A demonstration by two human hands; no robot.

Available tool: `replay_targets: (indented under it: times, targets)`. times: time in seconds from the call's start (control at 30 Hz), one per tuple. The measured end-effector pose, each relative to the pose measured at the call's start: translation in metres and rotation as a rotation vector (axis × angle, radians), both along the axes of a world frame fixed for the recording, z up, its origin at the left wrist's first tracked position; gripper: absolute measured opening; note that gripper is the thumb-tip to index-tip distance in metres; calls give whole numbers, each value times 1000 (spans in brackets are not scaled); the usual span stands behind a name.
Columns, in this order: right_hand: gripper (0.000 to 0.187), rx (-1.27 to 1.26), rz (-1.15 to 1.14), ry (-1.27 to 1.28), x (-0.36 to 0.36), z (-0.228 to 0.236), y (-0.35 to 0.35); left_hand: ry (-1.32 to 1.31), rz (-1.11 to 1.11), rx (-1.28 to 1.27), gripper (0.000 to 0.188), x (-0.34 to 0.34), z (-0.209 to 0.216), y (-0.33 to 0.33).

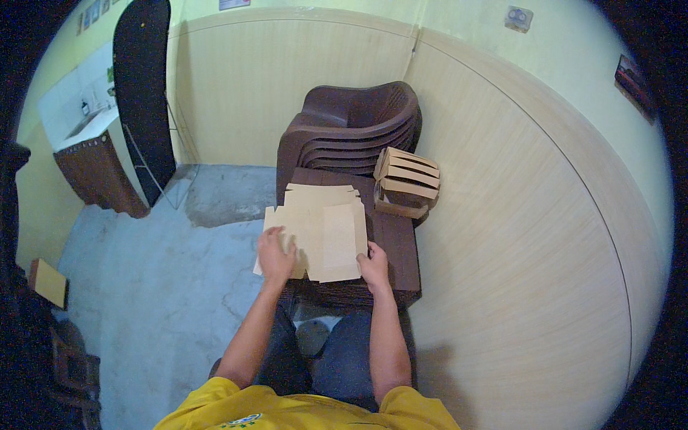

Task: The person assembles flat cardboard pieces into small boxes by folding the flaps and securing them with small fasteners. The person handles the cardboard pieces one at a time, folds the sides, and stacks the finished boxes on the table.

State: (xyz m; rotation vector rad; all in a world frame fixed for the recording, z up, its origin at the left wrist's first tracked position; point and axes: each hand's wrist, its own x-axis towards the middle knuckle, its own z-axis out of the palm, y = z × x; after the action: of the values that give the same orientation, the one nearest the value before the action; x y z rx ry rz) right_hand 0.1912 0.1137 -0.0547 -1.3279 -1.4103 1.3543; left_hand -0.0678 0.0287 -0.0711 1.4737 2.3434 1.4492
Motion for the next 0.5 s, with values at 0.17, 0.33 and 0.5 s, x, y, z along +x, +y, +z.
replay_targets:
  times: [0.17, 0.33, 0.5]
  targets:
    - [80, 473, -331, -614, -20, 10, -36, -104, 421, -27, 97, -24, -1, -24]
    - [72, 1101, 65, -1097, -36, 11, -43, -309, 514, -246, 94, 29, -22, -33]
    - [56, 842, 236, -958, -57, -15, -47, -268, 228, 30, 65, 22, -22, -41]
